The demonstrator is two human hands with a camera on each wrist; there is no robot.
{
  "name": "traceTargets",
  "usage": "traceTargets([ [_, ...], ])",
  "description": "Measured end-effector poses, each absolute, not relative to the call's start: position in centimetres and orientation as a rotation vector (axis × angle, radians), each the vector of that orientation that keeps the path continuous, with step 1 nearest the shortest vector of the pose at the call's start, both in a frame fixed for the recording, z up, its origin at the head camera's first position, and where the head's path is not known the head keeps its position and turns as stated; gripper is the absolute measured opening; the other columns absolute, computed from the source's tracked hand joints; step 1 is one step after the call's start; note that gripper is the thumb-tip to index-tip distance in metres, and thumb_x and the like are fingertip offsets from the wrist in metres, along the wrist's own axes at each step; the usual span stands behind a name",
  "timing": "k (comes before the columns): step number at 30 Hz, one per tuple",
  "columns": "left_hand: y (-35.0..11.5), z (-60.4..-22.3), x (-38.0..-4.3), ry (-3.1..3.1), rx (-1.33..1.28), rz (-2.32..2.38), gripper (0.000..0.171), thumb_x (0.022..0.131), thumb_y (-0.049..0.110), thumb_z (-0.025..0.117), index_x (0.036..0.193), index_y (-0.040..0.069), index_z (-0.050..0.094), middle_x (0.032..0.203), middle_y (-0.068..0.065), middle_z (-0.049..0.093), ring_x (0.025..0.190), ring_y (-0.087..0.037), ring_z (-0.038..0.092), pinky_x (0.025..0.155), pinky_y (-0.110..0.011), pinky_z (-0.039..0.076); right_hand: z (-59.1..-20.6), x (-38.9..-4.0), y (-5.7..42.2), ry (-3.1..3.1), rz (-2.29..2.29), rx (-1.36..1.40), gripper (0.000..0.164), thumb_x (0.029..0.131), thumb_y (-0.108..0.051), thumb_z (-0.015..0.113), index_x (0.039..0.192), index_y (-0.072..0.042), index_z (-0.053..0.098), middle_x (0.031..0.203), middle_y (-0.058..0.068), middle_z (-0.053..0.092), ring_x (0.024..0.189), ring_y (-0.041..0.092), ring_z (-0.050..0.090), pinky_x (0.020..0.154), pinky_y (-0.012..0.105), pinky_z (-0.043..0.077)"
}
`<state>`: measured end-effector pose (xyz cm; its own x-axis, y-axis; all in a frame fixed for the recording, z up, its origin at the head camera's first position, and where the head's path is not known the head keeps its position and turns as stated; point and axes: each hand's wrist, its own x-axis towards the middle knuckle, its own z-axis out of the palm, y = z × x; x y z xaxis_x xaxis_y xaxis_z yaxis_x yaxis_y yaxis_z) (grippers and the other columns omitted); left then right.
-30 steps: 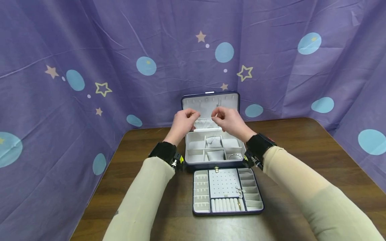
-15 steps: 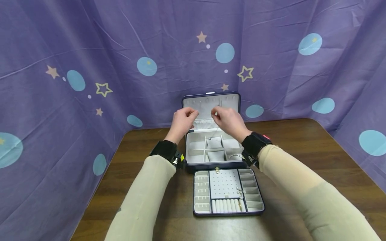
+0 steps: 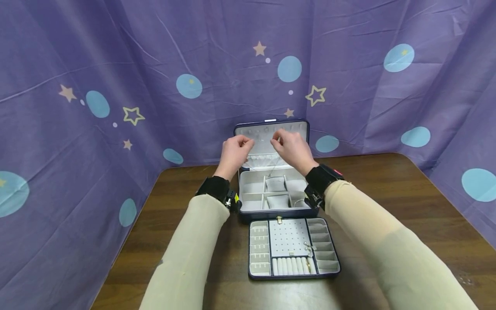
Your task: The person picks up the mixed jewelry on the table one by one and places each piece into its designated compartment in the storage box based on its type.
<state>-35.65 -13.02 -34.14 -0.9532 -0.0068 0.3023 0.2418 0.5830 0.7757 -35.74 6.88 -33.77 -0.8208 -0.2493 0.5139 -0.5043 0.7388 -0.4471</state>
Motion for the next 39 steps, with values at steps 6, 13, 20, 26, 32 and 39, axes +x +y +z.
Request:
traceTargets([
  [6, -13.0, -34.1, -36.2, -2.539, -0.187, -1.164, 0.026, 0.102, 0.029, 0.063, 0.093, 0.008, 0.075, 0.070, -0.002, 0.058, 0.064, -0.020, 0.061, 0.063, -0.031, 0.052, -33.5, -36.3, 6.4, -2.505, 0.809, 0.542, 0.016, 0.101, -0.021, 0.062, 0.102, -0.007, 0.069, 0.076, 0.009, 0.067, 0.062, 0.023, 0.058, 0.058, 0.036, 0.045],
  [13, -12.7, -34.0, -36.7, -2.541, -0.163, -0.998, 0.027, 0.101, 0.030, 0.064, 0.090, 0.007, 0.074, 0.073, -0.003, 0.060, 0.072, -0.023, 0.056, 0.067, -0.033, 0.043, -33.5, -36.9, 6.1, -2.510, 0.782, 0.496, 0.015, 0.102, -0.020, 0.061, 0.100, -0.007, 0.068, 0.075, 0.010, 0.068, 0.062, 0.024, 0.060, 0.060, 0.038, 0.047],
  [20, -12.4, -34.0, -37.1, -2.558, -0.105, -0.913, 0.026, 0.101, 0.032, 0.064, 0.092, 0.010, 0.075, 0.080, -0.004, 0.067, 0.074, -0.024, 0.060, 0.069, -0.038, 0.047, -33.5, -37.4, 5.6, -2.510, 0.770, 0.471, 0.016, 0.101, -0.020, 0.060, 0.101, -0.006, 0.068, 0.077, 0.011, 0.070, 0.065, 0.026, 0.063, 0.063, 0.041, 0.050],
  [26, -12.2, -34.0, -37.7, -2.562, -0.056, -0.850, 0.034, 0.103, 0.037, 0.060, 0.080, 0.012, 0.067, 0.073, -0.004, 0.063, 0.069, -0.024, 0.060, 0.064, -0.038, 0.047, -33.4, -37.5, 5.3, -2.541, 0.775, 0.451, 0.016, 0.103, -0.022, 0.059, 0.103, -0.007, 0.066, 0.074, 0.011, 0.068, 0.059, 0.024, 0.058, 0.058, 0.039, 0.047],
  [32, -11.8, -33.9, -38.2, -2.567, -0.005, -0.776, 0.044, 0.104, 0.041, 0.057, 0.069, 0.014, 0.058, 0.069, -0.005, 0.060, 0.069, -0.027, 0.062, 0.063, -0.041, 0.048, -33.5, -37.9, 5.2, -2.554, 0.754, 0.409, 0.018, 0.103, -0.024, 0.059, 0.100, -0.008, 0.065, 0.080, 0.012, 0.070, 0.068, 0.028, 0.064, 0.065, 0.043, 0.051],
  [39, -11.2, -34.0, -38.8, -2.596, 0.082, -0.762, 0.047, 0.104, 0.043, 0.055, 0.067, 0.014, 0.056, 0.076, -0.007, 0.064, 0.079, -0.032, 0.067, 0.068, -0.048, 0.052, -33.7, -38.5, 5.2, -2.558, 0.715, 0.381, 0.021, 0.104, -0.025, 0.057, 0.096, -0.008, 0.064, 0.082, 0.010, 0.068, 0.071, 0.029, 0.066, 0.065, 0.044, 0.052],
])
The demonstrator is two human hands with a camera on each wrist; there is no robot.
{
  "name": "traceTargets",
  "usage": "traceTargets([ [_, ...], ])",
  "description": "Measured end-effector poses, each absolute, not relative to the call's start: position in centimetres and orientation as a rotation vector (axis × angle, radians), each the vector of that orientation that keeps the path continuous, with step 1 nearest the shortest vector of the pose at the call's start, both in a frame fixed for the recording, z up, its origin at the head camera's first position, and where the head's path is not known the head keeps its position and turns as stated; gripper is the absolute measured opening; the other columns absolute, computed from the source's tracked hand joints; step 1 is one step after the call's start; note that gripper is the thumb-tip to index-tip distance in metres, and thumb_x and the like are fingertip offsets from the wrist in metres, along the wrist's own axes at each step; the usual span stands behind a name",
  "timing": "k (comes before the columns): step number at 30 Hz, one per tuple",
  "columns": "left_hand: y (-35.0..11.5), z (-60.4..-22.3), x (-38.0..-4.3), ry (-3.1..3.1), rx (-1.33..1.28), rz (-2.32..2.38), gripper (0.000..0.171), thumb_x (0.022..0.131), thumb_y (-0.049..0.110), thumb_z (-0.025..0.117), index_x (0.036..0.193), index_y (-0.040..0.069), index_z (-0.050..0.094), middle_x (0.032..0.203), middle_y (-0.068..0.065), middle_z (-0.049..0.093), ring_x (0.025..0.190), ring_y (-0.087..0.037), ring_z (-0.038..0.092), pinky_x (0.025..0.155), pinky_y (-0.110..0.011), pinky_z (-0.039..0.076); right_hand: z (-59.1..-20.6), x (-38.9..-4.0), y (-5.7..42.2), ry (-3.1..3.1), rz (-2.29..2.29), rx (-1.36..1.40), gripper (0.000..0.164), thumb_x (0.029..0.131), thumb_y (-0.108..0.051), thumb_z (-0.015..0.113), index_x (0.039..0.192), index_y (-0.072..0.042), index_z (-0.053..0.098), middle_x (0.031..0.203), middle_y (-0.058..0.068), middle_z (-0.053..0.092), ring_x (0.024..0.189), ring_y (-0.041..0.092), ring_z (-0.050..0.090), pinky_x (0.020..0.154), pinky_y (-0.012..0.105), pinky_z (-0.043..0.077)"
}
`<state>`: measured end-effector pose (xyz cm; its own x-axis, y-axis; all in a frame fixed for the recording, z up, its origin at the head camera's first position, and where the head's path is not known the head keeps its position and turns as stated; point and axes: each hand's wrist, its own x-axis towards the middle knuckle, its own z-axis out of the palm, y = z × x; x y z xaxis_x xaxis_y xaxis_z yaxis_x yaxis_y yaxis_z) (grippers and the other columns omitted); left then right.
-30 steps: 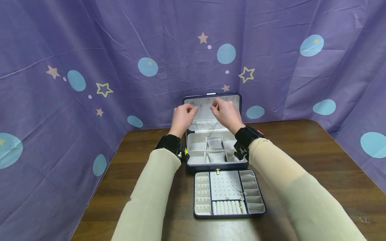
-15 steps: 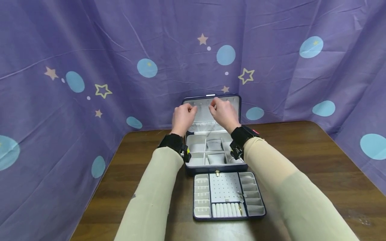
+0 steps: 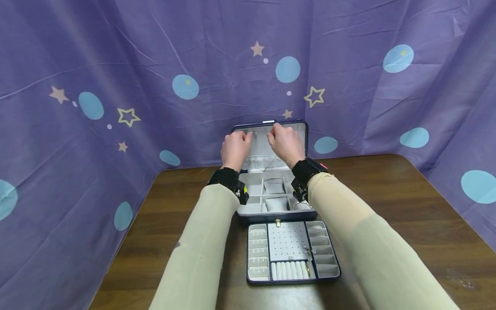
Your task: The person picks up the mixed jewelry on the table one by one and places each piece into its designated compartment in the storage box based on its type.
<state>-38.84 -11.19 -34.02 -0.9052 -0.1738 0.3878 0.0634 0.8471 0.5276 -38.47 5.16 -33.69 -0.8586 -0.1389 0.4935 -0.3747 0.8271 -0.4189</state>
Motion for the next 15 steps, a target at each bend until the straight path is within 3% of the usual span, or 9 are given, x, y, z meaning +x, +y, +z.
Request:
traceTargets([
  [15, -10.79, -34.41, -39.89, -2.575, 0.186, -0.793, 0.042, 0.100, 0.046, 0.058, 0.075, 0.016, 0.074, 0.109, -0.013, 0.075, 0.098, -0.040, 0.070, 0.078, -0.056, 0.054, -33.76, -38.83, 4.58, -2.575, 0.651, 0.341, 0.022, 0.104, -0.028, 0.057, 0.095, -0.009, 0.065, 0.083, 0.010, 0.070, 0.075, 0.033, 0.069, 0.064, 0.048, 0.055],
])
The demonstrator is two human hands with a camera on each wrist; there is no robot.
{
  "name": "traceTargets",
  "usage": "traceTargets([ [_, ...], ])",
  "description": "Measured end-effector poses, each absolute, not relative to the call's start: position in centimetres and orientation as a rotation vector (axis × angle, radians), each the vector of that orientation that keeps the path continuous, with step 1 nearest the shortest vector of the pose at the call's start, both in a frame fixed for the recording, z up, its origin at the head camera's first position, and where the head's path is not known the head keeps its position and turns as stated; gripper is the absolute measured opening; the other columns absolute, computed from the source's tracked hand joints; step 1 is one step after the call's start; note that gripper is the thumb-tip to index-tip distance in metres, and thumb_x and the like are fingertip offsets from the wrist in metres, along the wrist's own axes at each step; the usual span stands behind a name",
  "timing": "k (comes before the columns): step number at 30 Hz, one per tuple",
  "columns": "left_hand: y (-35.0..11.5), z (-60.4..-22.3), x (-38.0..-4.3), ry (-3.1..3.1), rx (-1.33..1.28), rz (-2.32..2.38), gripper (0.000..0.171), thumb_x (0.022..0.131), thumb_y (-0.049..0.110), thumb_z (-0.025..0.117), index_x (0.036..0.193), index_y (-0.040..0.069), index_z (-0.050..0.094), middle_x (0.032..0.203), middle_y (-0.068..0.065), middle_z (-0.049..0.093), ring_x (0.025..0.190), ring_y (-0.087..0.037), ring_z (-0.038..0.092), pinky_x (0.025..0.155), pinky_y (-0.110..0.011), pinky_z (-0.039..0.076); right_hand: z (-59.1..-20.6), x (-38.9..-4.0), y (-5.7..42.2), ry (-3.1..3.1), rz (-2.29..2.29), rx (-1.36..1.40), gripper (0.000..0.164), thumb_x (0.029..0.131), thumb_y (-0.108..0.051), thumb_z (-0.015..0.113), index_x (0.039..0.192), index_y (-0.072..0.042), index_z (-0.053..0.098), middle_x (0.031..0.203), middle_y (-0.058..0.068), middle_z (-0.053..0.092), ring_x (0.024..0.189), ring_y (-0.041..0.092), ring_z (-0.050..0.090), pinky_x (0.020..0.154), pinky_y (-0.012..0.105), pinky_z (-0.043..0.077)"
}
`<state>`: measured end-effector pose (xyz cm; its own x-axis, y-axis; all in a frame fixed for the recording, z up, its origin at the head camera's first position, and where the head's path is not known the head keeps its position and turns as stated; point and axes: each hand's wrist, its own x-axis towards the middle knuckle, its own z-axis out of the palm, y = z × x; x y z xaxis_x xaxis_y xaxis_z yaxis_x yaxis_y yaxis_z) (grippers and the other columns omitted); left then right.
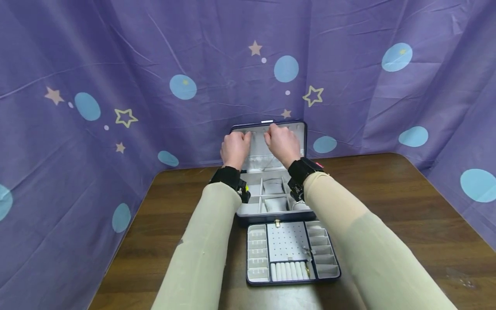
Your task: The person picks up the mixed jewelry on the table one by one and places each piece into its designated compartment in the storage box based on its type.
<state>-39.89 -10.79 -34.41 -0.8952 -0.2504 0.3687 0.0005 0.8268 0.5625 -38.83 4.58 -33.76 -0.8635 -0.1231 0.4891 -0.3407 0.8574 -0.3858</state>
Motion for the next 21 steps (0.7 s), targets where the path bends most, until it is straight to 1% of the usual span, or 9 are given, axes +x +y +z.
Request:
traceTargets([
  [4, -10.72, -34.49, -40.04, -2.562, 0.189, -0.786, 0.040, 0.100, 0.044, 0.059, 0.077, 0.016, 0.075, 0.110, -0.015, 0.075, 0.097, -0.041, 0.071, 0.078, -0.057, 0.054, -33.94, -39.05, 4.57, -2.558, 0.649, 0.335, 0.021, 0.103, -0.026, 0.057, 0.097, -0.009, 0.065, 0.086, 0.013, 0.072, 0.079, 0.037, 0.071, 0.065, 0.052, 0.056],
  [11, -10.90, -34.57, -39.98, -2.561, 0.202, -0.782, 0.044, 0.101, 0.042, 0.058, 0.072, 0.013, 0.071, 0.107, -0.015, 0.076, 0.095, -0.041, 0.071, 0.076, -0.058, 0.054, -34.25, -39.15, 4.42, -2.546, 0.626, 0.368, 0.017, 0.103, -0.019, 0.055, 0.099, -0.006, 0.065, 0.087, 0.015, 0.073, 0.073, 0.037, 0.070, 0.063, 0.051, 0.056],
  [14, -10.98, -34.60, -39.98, -2.564, 0.211, -0.776, 0.043, 0.101, 0.042, 0.058, 0.075, 0.012, 0.073, 0.108, -0.016, 0.075, 0.096, -0.041, 0.071, 0.077, -0.058, 0.054, -34.35, -39.18, 4.36, -2.549, 0.625, 0.365, 0.016, 0.102, -0.017, 0.055, 0.100, -0.005, 0.065, 0.089, 0.016, 0.074, 0.074, 0.038, 0.070, 0.063, 0.052, 0.056],
  [17, -11.02, -34.65, -40.12, -2.562, 0.218, -0.766, 0.041, 0.101, 0.042, 0.058, 0.078, 0.013, 0.074, 0.109, -0.016, 0.075, 0.096, -0.042, 0.071, 0.078, -0.058, 0.054, -34.43, -39.25, 4.34, -2.555, 0.633, 0.343, 0.015, 0.102, -0.018, 0.056, 0.101, -0.005, 0.065, 0.091, 0.017, 0.074, 0.076, 0.040, 0.070, 0.064, 0.053, 0.056],
  [21, -10.99, -34.64, -40.33, -2.562, 0.208, -0.752, 0.041, 0.101, 0.043, 0.057, 0.078, 0.014, 0.075, 0.109, -0.016, 0.075, 0.096, -0.041, 0.071, 0.077, -0.058, 0.055, -34.49, -39.36, 4.28, -2.543, 0.630, 0.311, 0.018, 0.103, -0.021, 0.056, 0.100, -0.004, 0.063, 0.088, 0.020, 0.073, 0.075, 0.041, 0.070, 0.063, 0.054, 0.056],
])
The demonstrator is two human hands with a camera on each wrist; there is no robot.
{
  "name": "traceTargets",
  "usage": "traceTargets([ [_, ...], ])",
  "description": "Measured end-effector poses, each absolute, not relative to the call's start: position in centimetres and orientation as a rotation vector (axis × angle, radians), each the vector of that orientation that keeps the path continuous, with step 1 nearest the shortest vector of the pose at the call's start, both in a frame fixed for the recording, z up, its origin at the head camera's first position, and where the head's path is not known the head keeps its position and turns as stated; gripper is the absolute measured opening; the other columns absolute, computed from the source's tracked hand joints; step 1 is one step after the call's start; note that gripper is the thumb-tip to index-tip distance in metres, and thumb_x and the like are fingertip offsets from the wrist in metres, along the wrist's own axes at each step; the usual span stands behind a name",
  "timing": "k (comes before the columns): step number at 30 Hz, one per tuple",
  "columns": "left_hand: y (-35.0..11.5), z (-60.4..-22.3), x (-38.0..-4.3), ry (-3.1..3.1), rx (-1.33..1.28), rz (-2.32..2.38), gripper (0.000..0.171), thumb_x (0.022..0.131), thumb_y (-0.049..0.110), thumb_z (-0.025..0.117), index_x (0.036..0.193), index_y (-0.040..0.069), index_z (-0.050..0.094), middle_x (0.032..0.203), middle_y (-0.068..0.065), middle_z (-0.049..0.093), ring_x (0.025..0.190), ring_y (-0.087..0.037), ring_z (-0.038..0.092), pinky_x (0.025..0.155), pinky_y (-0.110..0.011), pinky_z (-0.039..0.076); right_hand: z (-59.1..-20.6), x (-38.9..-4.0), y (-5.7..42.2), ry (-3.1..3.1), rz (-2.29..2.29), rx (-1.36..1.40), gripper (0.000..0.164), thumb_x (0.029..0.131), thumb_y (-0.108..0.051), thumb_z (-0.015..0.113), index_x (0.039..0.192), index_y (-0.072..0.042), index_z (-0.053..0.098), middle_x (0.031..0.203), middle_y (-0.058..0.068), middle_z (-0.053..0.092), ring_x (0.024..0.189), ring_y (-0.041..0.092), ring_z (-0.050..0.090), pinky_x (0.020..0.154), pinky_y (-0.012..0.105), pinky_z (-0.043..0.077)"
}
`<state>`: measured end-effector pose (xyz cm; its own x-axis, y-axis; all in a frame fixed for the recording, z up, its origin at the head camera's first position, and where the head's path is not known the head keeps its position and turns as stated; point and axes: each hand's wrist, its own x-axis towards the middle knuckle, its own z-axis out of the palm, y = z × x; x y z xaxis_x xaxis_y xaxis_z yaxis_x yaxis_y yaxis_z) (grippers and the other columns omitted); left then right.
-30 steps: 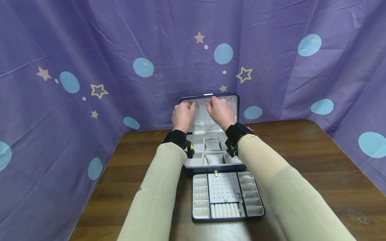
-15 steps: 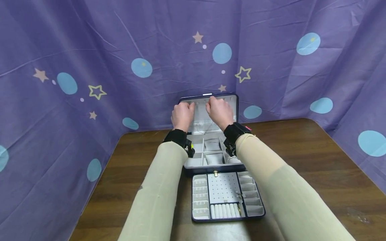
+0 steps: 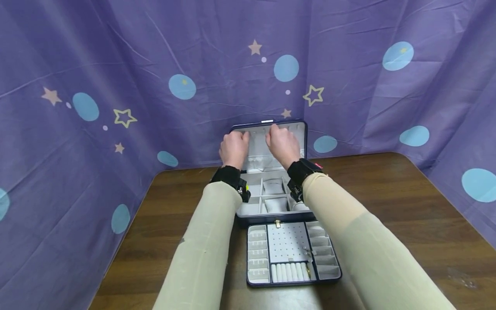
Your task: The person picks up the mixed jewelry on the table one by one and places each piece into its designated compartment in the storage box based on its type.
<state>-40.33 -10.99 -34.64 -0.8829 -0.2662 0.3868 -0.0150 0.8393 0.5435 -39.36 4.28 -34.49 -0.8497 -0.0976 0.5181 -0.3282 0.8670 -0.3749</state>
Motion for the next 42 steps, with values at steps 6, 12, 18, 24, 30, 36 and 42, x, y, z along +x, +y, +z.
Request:
traceTargets([
  [6, -10.9, -34.5, -40.5, -2.561, 0.197, -0.726, 0.041, 0.101, 0.043, 0.057, 0.079, 0.015, 0.077, 0.109, -0.016, 0.075, 0.096, -0.041, 0.071, 0.077, -0.058, 0.055, -34.2, -39.5, 4.1, -2.520, 0.638, 0.250, 0.021, 0.103, -0.023, 0.056, 0.099, -0.002, 0.060, 0.088, 0.025, 0.072, 0.079, 0.047, 0.070, 0.063, 0.058, 0.055],
  [12, -10.8, -34.7, -40.5, -2.581, 0.234, -0.711, 0.042, 0.101, 0.043, 0.057, 0.076, 0.014, 0.075, 0.111, -0.017, 0.075, 0.098, -0.041, 0.071, 0.079, -0.059, 0.055, -34.1, -39.9, 3.8, -2.577, 0.615, 0.203, 0.024, 0.103, -0.023, 0.056, 0.106, 0.000, 0.062, 0.096, 0.026, 0.073, 0.085, 0.047, 0.071, 0.068, 0.058, 0.057],
  [18, -10.7, -34.9, -40.3, -2.610, 0.246, -0.709, 0.042, 0.100, 0.044, 0.058, 0.075, 0.014, 0.074, 0.112, -0.016, 0.075, 0.099, -0.040, 0.071, 0.080, -0.058, 0.055, -34.4, -39.7, 3.9, -2.652, 0.603, 0.221, 0.026, 0.105, -0.021, 0.051, 0.106, 0.001, 0.065, 0.099, 0.025, 0.073, 0.087, 0.044, 0.071, 0.070, 0.056, 0.058],
  [24, -10.8, -35.0, -40.0, -2.717, 0.225, -0.699, 0.044, 0.101, 0.048, 0.056, 0.083, 0.014, 0.077, 0.117, -0.015, 0.073, 0.104, -0.039, 0.070, 0.082, -0.057, 0.055, -34.8, -39.7, 4.3, -2.721, 0.579, 0.283, 0.023, 0.103, -0.017, 0.052, 0.096, -0.001, 0.067, 0.099, 0.021, 0.074, 0.089, 0.041, 0.071, 0.072, 0.054, 0.058],
  [30, -11.4, -35.9, -39.8, -2.816, 0.176, -0.667, 0.045, 0.103, 0.046, 0.054, 0.079, 0.012, 0.069, 0.115, -0.014, 0.073, 0.104, -0.038, 0.069, 0.083, -0.056, 0.055, -34.6, -39.4, 5.0, -2.816, 0.612, 0.454, 0.017, 0.099, -0.009, 0.054, 0.094, -0.005, 0.069, 0.095, 0.012, 0.074, 0.077, 0.028, 0.070, 0.073, 0.044, 0.056],
  [36, -12.0, -36.4, -39.4, -2.852, 0.103, -0.676, 0.041, 0.102, 0.032, 0.052, 0.066, 0.014, 0.050, 0.074, -0.005, 0.055, 0.074, -0.028, 0.060, 0.064, -0.042, 0.046, -34.5, -39.1, 5.6, -2.883, 0.703, 0.546, 0.020, 0.096, -0.002, 0.050, 0.095, -0.006, 0.069, 0.092, 0.010, 0.072, 0.058, 0.018, 0.064, 0.068, 0.035, 0.053],
  [42, -12.1, -36.2, -39.2, -2.872, 0.049, -0.695, 0.039, 0.100, 0.022, 0.051, 0.063, 0.015, 0.041, 0.060, 0.002, 0.030, 0.057, -0.020, 0.037, 0.054, -0.036, 0.030, -34.7, -39.1, 5.9, -2.907, 0.767, 0.571, 0.023, 0.093, 0.000, 0.049, 0.099, -0.003, 0.070, 0.099, 0.013, 0.073, 0.055, 0.018, 0.066, 0.064, 0.034, 0.056],
])
